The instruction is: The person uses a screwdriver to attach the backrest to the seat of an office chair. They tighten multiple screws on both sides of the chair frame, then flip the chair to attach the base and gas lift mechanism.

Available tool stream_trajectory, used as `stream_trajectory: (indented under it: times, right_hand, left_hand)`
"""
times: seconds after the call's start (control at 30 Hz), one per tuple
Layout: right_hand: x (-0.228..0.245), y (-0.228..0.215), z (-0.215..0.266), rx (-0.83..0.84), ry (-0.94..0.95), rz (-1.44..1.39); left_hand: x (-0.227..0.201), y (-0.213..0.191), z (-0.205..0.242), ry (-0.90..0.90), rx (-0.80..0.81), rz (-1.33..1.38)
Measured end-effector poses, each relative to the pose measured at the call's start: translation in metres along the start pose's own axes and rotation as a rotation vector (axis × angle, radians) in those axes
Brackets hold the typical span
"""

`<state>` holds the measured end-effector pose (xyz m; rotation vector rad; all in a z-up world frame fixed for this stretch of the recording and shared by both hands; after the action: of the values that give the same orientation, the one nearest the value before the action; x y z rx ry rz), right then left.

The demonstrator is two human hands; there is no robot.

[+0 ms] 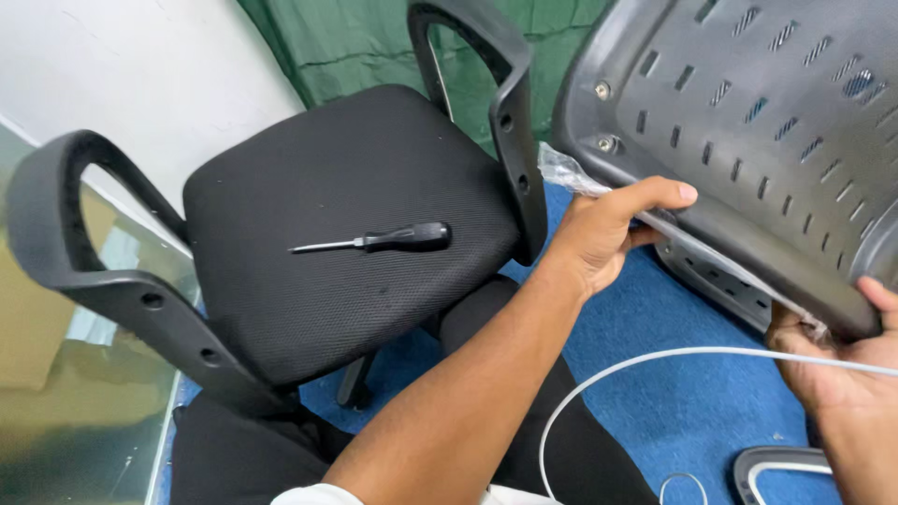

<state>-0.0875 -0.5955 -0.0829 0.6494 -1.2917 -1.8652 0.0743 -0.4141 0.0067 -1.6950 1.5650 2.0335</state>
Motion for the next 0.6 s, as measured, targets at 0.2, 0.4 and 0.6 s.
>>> stream_trajectory:
  times: [0.2, 0.4, 0.6]
  right_hand:
    - [0.052, -0.088, -0.034, -0.129, -0.107, 0.306]
    - [0.072, -0.213, -0.105, -0.451, -0.095, 0.28]
    - [0.052, -0.32, -0.194, -0.614, -0.083, 0.306]
  left_hand:
    - [0.133, -0.074, -0.031, -0.221, -0.152, 0.146]
    - [0.226, -0.171, -0.024, -0.43, -0.605, 0.274]
    - [0.201, -0.189, -0.003, -0.532, -0.599, 0.175]
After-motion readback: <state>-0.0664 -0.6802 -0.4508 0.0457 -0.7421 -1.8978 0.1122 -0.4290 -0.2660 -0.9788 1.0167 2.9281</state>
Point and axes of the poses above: each hand's wrist, its own z-axis away from the middle knuckle, its own y-axis out of the palm, x = y × z, the point moved 7 cm from there along -z, towards the middle knuckle, and after that the axes turned 1 degree about z, right-handed, at the moved point
